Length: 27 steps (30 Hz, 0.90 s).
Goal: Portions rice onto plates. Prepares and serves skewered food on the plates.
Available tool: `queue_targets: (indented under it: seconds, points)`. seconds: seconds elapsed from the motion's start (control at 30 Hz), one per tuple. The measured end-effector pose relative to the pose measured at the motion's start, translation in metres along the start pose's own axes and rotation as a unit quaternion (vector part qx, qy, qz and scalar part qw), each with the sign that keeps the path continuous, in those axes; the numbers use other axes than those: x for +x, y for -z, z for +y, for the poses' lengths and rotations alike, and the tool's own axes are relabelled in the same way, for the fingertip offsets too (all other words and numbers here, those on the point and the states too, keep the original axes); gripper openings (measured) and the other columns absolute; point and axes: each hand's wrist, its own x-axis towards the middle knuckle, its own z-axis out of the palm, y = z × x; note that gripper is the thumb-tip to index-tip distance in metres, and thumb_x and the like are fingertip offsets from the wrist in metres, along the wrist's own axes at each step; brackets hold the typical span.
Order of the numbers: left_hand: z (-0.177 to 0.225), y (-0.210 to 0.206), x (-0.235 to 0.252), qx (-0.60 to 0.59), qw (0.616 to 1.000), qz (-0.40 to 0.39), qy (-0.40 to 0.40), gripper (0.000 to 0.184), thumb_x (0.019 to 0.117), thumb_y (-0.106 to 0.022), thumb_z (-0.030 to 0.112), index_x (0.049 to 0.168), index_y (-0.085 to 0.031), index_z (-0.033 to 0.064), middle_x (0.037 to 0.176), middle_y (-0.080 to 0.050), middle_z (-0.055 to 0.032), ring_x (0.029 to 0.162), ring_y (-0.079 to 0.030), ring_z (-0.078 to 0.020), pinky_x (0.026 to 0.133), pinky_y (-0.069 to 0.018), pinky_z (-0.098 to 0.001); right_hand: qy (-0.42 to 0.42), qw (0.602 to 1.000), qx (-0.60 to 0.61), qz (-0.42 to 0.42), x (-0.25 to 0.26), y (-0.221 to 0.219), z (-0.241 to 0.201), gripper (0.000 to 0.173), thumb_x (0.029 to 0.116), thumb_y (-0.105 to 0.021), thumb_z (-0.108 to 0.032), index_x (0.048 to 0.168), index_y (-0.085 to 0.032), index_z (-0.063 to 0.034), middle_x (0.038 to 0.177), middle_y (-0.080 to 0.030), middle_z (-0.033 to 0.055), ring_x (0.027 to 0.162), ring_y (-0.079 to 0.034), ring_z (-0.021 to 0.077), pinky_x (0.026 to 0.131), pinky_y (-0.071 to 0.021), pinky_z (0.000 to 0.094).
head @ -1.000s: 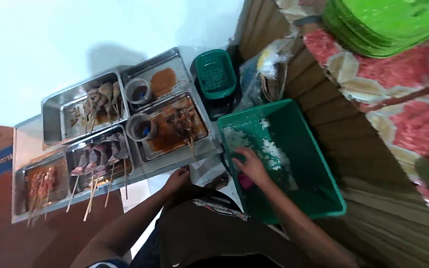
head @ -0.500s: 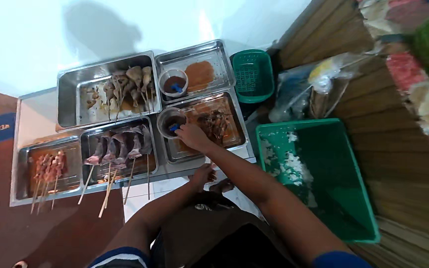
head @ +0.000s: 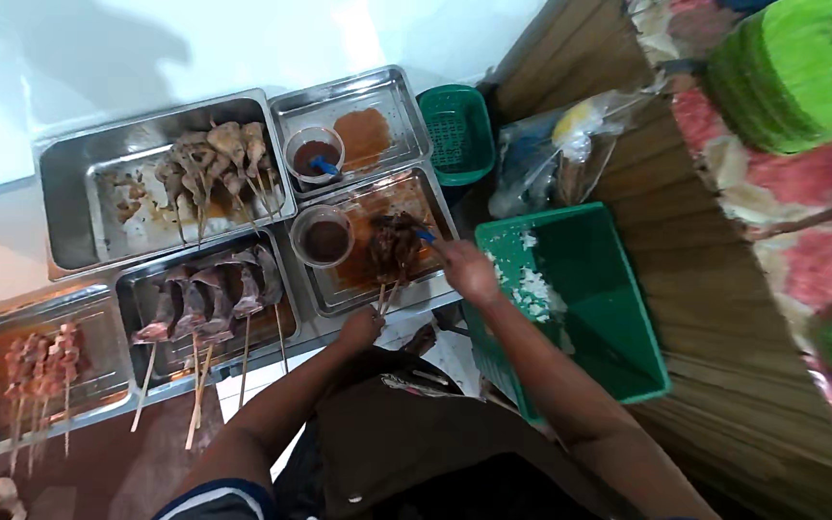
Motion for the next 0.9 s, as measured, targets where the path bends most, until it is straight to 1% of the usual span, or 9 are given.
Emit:
queue_targets:
  seconds: [0.17, 0.3, 0.4, 0.5, 0.6, 0.7, 0.77, 0.83, 0.9]
  points:
    - [0.007, -0.005, 0.000, -0.023, 1.000, 0.013, 0.004, 0.038, 0.1105, -0.044, 0.024, 0.133, -0.057, -0.0037, 0.114, -0.068, -0.0229, 0.102, -0.068, -0.0330, 0.096, -0.0519, -0.0510, 0.121, 0.992, -0.027, 0.026, -0.049, -0.046, -0.009, 0.034, 0.1061, -0.052, -0.018, 0.128, -0.068, 0.0026, 0.112, -0.072, 0.0247, 0.106, -0.071, 0.0435, 0.089, -0.0587, 0.0540]
    - [0.002, -0.021, 0.004, -0.019, 0.998, 0.053, -0.015, 0.039, 0.1098, -0.046, 0.023, 0.136, -0.056, -0.0045, 0.114, -0.068, -0.0258, 0.098, -0.070, -0.0368, 0.091, -0.0558, -0.0546, 0.109, 0.992, 0.042, 0.038, -0.061, -0.005, -0.032, 0.032, 0.1063, -0.053, -0.018, 0.127, -0.070, -0.0017, 0.121, -0.072, 0.0193, 0.115, -0.069, 0.0359, 0.099, -0.0552, 0.0500]
    - [0.004, -0.032, 0.005, 0.005, 0.994, 0.096, -0.045, 0.036, 0.1084, -0.048, 0.019, 0.133, -0.058, -0.0060, 0.105, -0.070, -0.0262, 0.089, -0.071, -0.0375, 0.084, -0.0574, -0.0566, 0.141, 0.988, 0.028, 0.063, -0.022, -0.016, -0.032, 0.030, 0.1046, -0.056, -0.016, 0.128, -0.069, -0.0029, 0.125, -0.071, 0.0163, 0.121, -0.066, 0.0337, 0.103, -0.0530, 0.0481]
    - [0.010, -0.038, 0.003, 0.022, 0.993, 0.119, -0.014, 0.037, 0.1099, -0.046, 0.021, 0.132, -0.058, -0.0066, 0.101, -0.070, -0.0249, 0.086, -0.071, -0.0359, 0.083, -0.0569, -0.0557, 0.177, 0.983, -0.039, -0.022, 0.011, -0.046, -0.040, 0.026, 0.1016, -0.057, -0.007, 0.124, -0.068, -0.0018, 0.128, -0.068, 0.0154, 0.122, -0.062, 0.0357, 0.097, -0.0536, 0.0513]
    - [0.014, -0.041, 0.005, 0.044, 0.988, 0.145, 0.001, 0.040, 0.1107, -0.045, 0.024, 0.129, -0.059, -0.0083, 0.100, -0.071, -0.0259, 0.087, -0.071, -0.0375, 0.083, -0.0561, -0.0568, 0.191, 0.977, -0.036, -0.086, -0.003, -0.040, -0.045, 0.025, 0.1031, -0.055, -0.007, 0.123, -0.068, -0.0001, 0.128, -0.066, 0.0164, 0.124, -0.060, 0.0357, 0.096, -0.0522, 0.0517]
    - [0.033, -0.044, -0.004, 0.102, 0.977, 0.183, 0.033, 0.045, 0.1073, -0.052, 0.024, 0.144, -0.050, -0.0028, 0.123, -0.065, -0.0302, 0.111, -0.066, -0.0471, 0.096, -0.0505, -0.0644, 0.134, 0.989, 0.064, -0.002, -0.035, 0.001, -0.032, 0.026, 0.1028, -0.058, -0.012, 0.121, -0.072, -0.0004, 0.126, -0.070, 0.0168, 0.124, -0.063, 0.0339, 0.106, -0.0494, 0.0500]
    - [0.048, -0.045, -0.014, 0.153, 0.962, 0.222, 0.045, 0.062, 0.1011, -0.061, 0.028, 0.153, -0.040, 0.0024, 0.139, -0.058, -0.0272, 0.120, -0.063, -0.0455, 0.098, -0.0504, -0.0636, 0.075, 0.994, 0.076, 0.018, -0.033, 0.011, -0.011, 0.032, 0.1046, -0.053, -0.014, 0.130, -0.069, -0.0028, 0.133, -0.068, 0.0174, 0.129, -0.061, 0.0349, 0.111, -0.0466, 0.0520]
    - [0.057, -0.042, -0.016, 0.185, 0.954, 0.231, 0.043, 0.066, 0.0982, -0.066, 0.031, 0.153, -0.041, 0.0017, 0.151, -0.048, -0.0259, 0.132, -0.054, -0.0436, 0.105, -0.0460, -0.0612, 0.038, 0.998, 0.057, -0.009, -0.020, -0.006, 0.012, 0.036, 0.1085, -0.047, -0.020, 0.138, -0.064, -0.0087, 0.139, -0.064, 0.0159, 0.133, -0.058, 0.0350, 0.111, -0.0464, 0.0539]
    - [0.063, -0.039, -0.008, 0.234, 0.951, 0.196, 0.053, 0.062, 0.1014, -0.061, 0.029, 0.152, -0.042, -0.0016, 0.156, -0.039, -0.0294, 0.138, -0.045, -0.0483, 0.108, -0.0421, -0.0625, 0.086, 0.996, -0.005, -0.019, -0.019, -0.032, 0.028, 0.040, 0.1105, -0.043, -0.023, 0.142, -0.060, -0.0056, 0.137, -0.064, 0.0202, 0.130, -0.059, 0.0395, 0.105, -0.0504, 0.0562]
